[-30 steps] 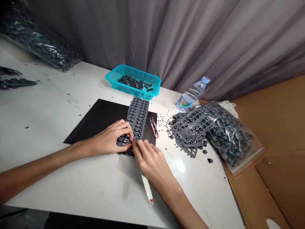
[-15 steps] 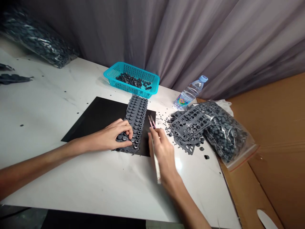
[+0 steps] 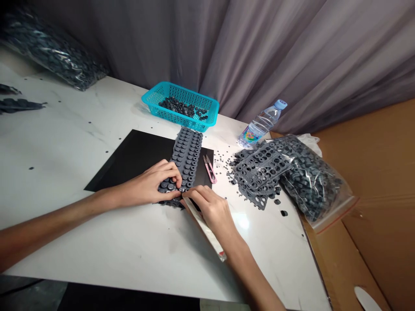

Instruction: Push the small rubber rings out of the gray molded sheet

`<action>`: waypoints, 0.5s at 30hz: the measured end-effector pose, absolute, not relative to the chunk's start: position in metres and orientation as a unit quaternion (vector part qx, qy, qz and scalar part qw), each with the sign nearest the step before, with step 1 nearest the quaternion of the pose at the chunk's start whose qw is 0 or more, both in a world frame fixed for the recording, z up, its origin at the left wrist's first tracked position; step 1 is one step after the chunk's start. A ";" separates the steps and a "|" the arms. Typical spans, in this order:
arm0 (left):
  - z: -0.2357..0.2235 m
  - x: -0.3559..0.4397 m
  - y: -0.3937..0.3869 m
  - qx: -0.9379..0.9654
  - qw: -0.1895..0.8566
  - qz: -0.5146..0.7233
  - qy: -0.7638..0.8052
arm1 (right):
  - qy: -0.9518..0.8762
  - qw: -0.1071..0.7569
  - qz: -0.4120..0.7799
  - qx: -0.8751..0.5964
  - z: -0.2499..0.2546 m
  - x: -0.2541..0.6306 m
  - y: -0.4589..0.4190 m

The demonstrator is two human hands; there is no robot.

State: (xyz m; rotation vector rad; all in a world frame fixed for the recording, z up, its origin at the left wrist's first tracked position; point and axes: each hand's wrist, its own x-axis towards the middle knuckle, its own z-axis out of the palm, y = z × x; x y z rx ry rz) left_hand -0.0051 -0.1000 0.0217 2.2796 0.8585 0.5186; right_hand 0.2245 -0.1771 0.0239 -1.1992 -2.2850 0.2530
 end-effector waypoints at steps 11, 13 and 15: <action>0.018 -0.005 -0.099 0.868 0.319 0.201 0.322 | -0.840 0.217 0.009 -0.497 0.025 0.213 -0.181; 0.019 -0.005 -0.099 0.868 0.318 0.204 0.322 | -0.844 0.196 -0.034 -0.499 0.027 0.209 -0.183; 0.019 -0.005 -0.099 0.868 0.316 0.206 0.323 | -0.856 0.173 -0.083 -0.480 0.028 0.206 -0.185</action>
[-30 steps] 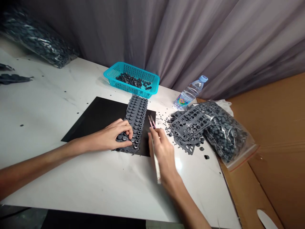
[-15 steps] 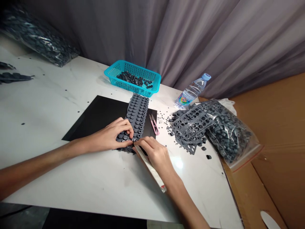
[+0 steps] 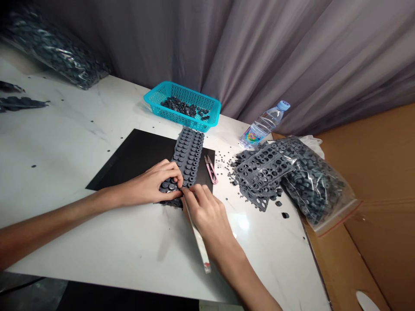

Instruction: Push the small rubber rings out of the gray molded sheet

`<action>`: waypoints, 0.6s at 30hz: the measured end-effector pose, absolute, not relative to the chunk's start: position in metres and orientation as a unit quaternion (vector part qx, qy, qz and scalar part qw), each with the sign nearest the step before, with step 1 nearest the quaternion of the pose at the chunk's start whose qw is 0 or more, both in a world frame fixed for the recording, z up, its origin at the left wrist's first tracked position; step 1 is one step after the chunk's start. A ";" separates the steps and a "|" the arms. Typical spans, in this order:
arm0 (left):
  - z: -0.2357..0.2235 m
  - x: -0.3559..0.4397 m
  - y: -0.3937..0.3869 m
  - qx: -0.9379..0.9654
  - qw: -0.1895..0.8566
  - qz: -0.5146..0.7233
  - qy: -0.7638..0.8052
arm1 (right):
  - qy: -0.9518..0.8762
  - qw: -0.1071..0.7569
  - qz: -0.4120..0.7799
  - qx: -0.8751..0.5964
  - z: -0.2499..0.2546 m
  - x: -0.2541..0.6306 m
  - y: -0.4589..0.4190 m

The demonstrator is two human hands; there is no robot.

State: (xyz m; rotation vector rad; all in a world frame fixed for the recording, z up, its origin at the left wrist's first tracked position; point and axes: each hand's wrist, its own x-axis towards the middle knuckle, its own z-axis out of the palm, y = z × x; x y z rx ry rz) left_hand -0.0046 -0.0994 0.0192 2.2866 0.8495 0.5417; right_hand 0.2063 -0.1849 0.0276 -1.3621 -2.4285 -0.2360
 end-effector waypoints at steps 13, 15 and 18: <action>0.018 -0.004 -0.099 0.867 0.323 0.198 0.323 | -0.853 0.210 -0.100 -0.466 0.030 0.207 -0.185; 0.019 -0.004 -0.099 0.866 0.327 0.195 0.325 | -0.838 0.259 -0.031 -0.480 0.031 0.213 -0.185; 0.021 -0.004 -0.099 0.865 0.330 0.189 0.328 | -0.831 0.270 0.042 -0.484 0.034 0.218 -0.185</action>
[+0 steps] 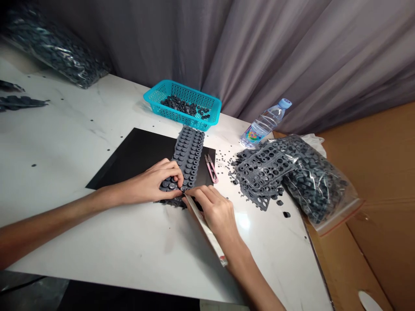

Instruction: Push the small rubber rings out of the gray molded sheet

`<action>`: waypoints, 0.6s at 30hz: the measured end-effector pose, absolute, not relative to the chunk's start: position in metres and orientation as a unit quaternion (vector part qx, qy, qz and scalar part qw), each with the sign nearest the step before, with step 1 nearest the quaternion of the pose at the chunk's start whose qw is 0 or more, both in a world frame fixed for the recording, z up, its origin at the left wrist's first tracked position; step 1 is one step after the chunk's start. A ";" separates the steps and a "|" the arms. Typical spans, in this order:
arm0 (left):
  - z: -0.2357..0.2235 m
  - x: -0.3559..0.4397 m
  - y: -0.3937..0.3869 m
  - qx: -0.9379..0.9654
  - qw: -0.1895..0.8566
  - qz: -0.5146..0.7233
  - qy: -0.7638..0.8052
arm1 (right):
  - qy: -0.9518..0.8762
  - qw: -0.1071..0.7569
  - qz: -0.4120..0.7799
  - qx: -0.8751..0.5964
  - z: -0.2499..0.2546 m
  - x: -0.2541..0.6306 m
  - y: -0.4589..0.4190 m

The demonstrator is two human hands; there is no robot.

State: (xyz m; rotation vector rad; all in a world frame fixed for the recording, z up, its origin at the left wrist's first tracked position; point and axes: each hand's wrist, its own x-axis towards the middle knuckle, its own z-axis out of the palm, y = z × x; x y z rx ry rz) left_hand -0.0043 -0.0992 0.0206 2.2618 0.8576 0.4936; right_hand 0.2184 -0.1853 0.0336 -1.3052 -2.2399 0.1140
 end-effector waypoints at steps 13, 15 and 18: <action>0.021 -0.003 -0.099 0.867 0.323 0.195 0.324 | -0.834 0.239 -0.026 -0.497 0.026 0.213 -0.183; 0.020 -0.004 -0.099 0.868 0.323 0.195 0.324 | -0.830 0.232 -0.041 -0.505 0.025 0.211 -0.184; 0.020 -0.004 -0.099 0.867 0.322 0.197 0.324 | -0.839 0.194 -0.037 -0.507 0.027 0.208 -0.186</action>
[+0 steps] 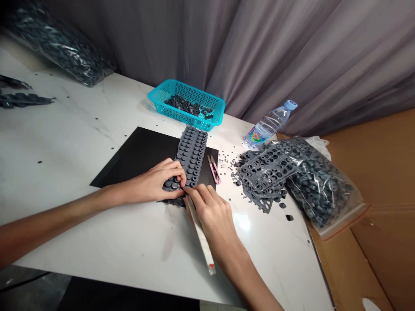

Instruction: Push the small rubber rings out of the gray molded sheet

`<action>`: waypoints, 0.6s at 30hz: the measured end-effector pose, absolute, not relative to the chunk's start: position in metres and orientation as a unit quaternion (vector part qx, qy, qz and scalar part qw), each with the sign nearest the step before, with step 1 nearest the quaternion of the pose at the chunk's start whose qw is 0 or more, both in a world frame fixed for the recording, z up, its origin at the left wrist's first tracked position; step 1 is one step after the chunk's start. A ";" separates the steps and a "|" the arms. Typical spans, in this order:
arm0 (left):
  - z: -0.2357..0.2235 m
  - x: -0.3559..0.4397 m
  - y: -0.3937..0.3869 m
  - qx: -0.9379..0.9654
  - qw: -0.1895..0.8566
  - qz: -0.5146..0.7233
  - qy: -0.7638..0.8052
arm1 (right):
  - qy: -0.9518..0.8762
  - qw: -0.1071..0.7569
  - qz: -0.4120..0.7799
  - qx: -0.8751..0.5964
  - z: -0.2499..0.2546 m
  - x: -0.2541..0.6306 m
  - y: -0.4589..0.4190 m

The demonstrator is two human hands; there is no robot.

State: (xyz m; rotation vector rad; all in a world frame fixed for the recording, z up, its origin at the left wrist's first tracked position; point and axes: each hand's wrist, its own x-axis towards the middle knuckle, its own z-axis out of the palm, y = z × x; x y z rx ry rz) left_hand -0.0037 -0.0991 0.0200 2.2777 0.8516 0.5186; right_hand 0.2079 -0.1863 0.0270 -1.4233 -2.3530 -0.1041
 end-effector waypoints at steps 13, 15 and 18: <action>0.018 -0.003 -0.099 0.866 0.322 0.198 0.328 | -0.868 0.105 -0.168 -0.456 0.030 0.200 -0.189; 0.018 -0.003 -0.099 0.867 0.321 0.197 0.327 | -0.864 0.102 -0.166 -0.464 0.029 0.199 -0.189; 0.018 -0.003 -0.099 0.866 0.321 0.194 0.331 | -0.858 0.106 -0.157 -0.478 0.026 0.199 -0.187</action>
